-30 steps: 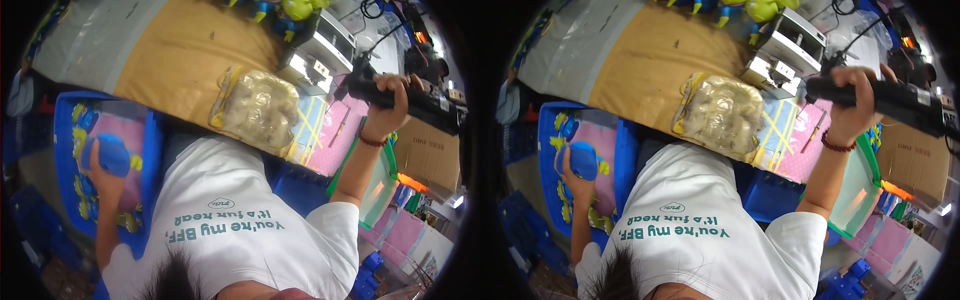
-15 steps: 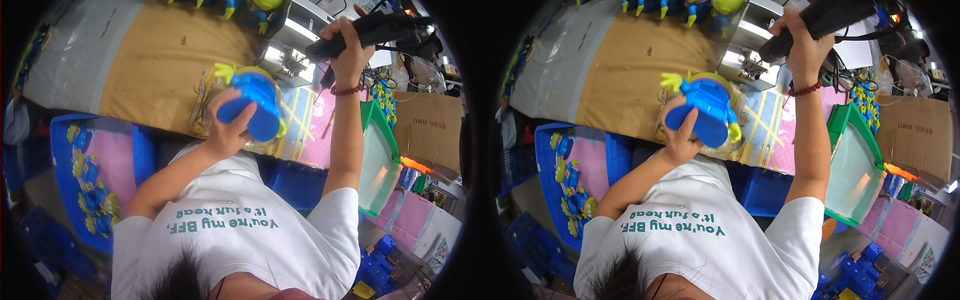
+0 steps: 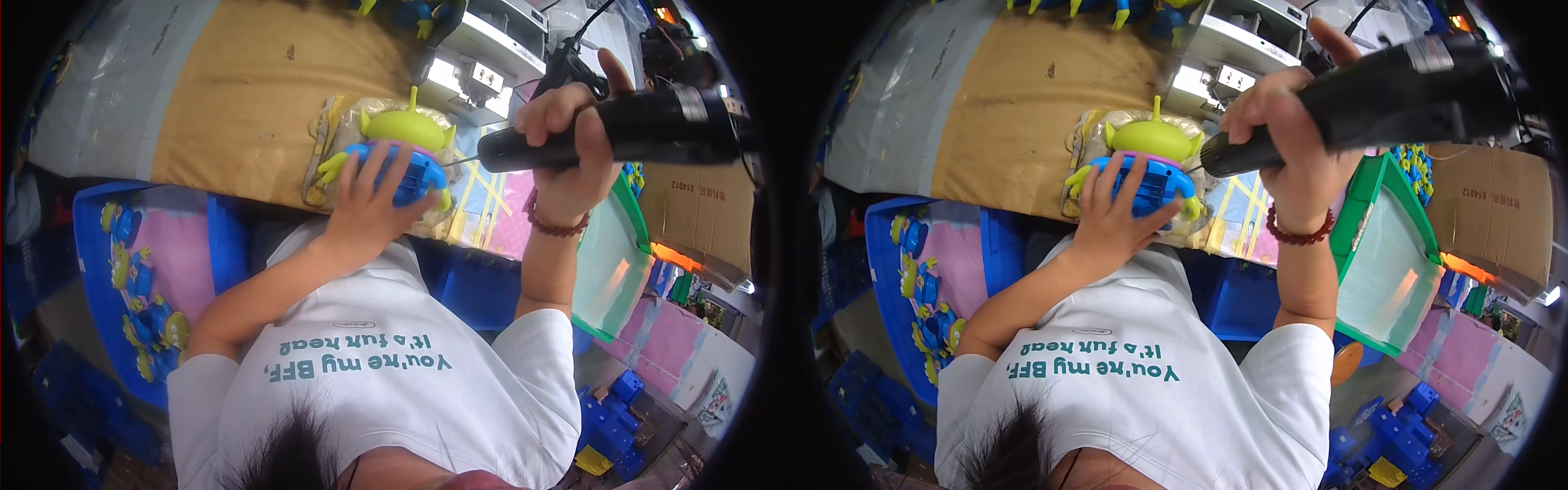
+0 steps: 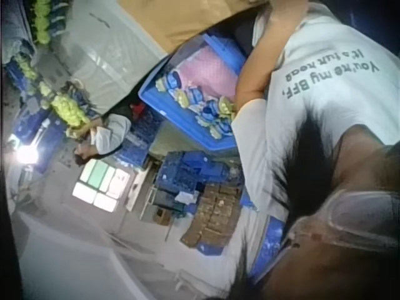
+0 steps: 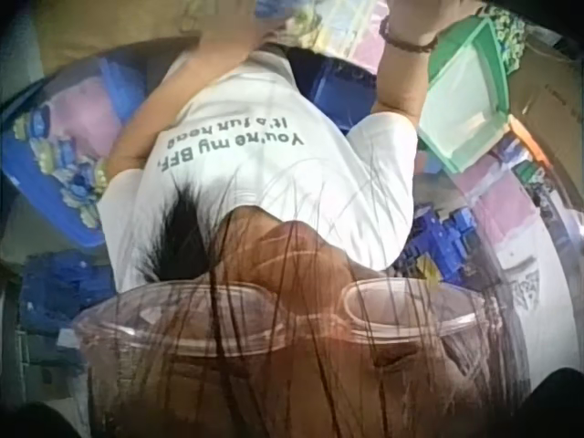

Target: Assembling plastic toy aliens using a power screwdriver on a production line.

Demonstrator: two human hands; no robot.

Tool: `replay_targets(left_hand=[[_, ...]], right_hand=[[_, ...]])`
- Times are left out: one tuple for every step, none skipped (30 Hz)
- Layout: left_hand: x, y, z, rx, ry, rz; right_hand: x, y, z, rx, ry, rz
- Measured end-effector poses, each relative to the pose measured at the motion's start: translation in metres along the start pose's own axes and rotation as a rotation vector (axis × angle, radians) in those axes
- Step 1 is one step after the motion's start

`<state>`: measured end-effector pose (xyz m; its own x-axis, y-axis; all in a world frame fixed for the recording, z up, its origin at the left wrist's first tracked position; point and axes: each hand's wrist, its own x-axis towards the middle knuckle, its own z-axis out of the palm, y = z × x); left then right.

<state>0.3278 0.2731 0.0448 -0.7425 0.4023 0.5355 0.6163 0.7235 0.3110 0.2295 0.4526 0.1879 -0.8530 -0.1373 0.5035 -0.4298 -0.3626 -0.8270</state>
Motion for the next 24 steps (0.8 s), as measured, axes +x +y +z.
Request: replay_targets(left_hand=[[0.005, -0.002, 0.012, 0.038, -0.006, 0.004], [0.006, -0.003, 0.018, 0.077, -0.011, 0.007], [0.005, -0.003, 0.019, 0.069, -0.016, 0.005], [0.004, -0.003, 0.019, 0.063, -0.023, 0.004], [0.004, -0.003, 0.019, 0.057, -0.03, 0.002], [0.004, -0.003, 0.019, 0.044, -0.026, 0.0], [0.003, -0.002, 0.02, 0.029, -0.021, -0.003], [0.003, -0.002, 0.02, 0.015, -0.016, -0.007], [0.004, -0.002, 0.019, 0.005, -0.015, -0.007], [0.005, -0.002, 0.018, -0.005, -0.016, -0.008], [0.005, -0.003, 0.017, -0.015, -0.017, -0.01], [0.004, -0.003, 0.016, -0.03, -0.024, -0.005], [0.003, -0.004, 0.015, -0.044, -0.03, -0.003], [0.002, -0.004, 0.014, -0.059, -0.038, 0.0], [0.003, -0.005, 0.014, -0.073, -0.043, -0.003], [0.003, -0.005, 0.014, -0.088, -0.049, -0.008], [0.003, -0.004, 0.014, -0.103, -0.054, -0.013], [0.003, -0.004, 0.014, -0.089, -0.054, -0.013], [0.004, -0.004, 0.014, -0.085, -0.055, -0.015], [0.004, -0.004, 0.014, -0.081, -0.057, -0.017], [0.005, -0.004, 0.015, -0.077, -0.058, -0.018], [0.005, -0.004, 0.016, -0.085, -0.056, -0.02], [0.005, -0.005, 0.017, -0.092, -0.054, -0.022], [0.005, -0.005, 0.017, -0.1, -0.052, -0.023]], right_hand=[[-0.004, -0.001, 0.003, -0.014, -0.006, -0.033], [-0.007, -0.001, 0.003, -0.042, -0.044, -0.043], [-0.009, -0.002, 0.002, -0.069, -0.083, -0.053], [-0.011, -0.001, 0.002, -0.094, -0.121, -0.063], [-0.013, 0.001, 0.002, -0.099, -0.117, -0.063], [-0.015, 0.003, 0.003, -0.103, -0.113, -0.063], [-0.016, 0.005, 0.005, -0.113, -0.113, -0.061], [-0.017, 0.007, 0.006, -0.123, -0.111, -0.061], [-0.018, 0.009, 0.007, -0.137, -0.111, -0.059], [-0.02, 0.011, 0.009, -0.15, -0.111, -0.056], [-0.023, 0.015, 0.013, -0.121, -0.098, -0.038], [-0.026, 0.019, 0.017, -0.092, -0.084, -0.02], [-0.03, 0.025, 0.019, -0.062, -0.074, -0.001], [-0.032, 0.035, 0.012, -0.073, -0.167, -0.035], [-0.035, 0.044, 0.006, -0.081, -0.258, -0.069], [-0.036, 0.052, 0.003, -0.086, -0.348, -0.103], [-0.041, 0.054, 0.005, -0.011, -0.317, -0.148], [-0.043, 0.053, 0.006, -0.031, -0.32, -0.144], [-0.044, 0.052, 0.007, -0.051, -0.323, -0.144], [-0.043, 0.053, 0.006, -0.071, -0.325, -0.144], [-0.04, 0.054, 0.005, -0.065, -0.344, -0.144], [-0.039, 0.054, 0.004, -0.062, -0.36, -0.142], [-0.037, 0.054, 0.002, -0.059, -0.376, -0.14], [-0.036, 0.054, 0.0, -0.035, -0.354, -0.12]])
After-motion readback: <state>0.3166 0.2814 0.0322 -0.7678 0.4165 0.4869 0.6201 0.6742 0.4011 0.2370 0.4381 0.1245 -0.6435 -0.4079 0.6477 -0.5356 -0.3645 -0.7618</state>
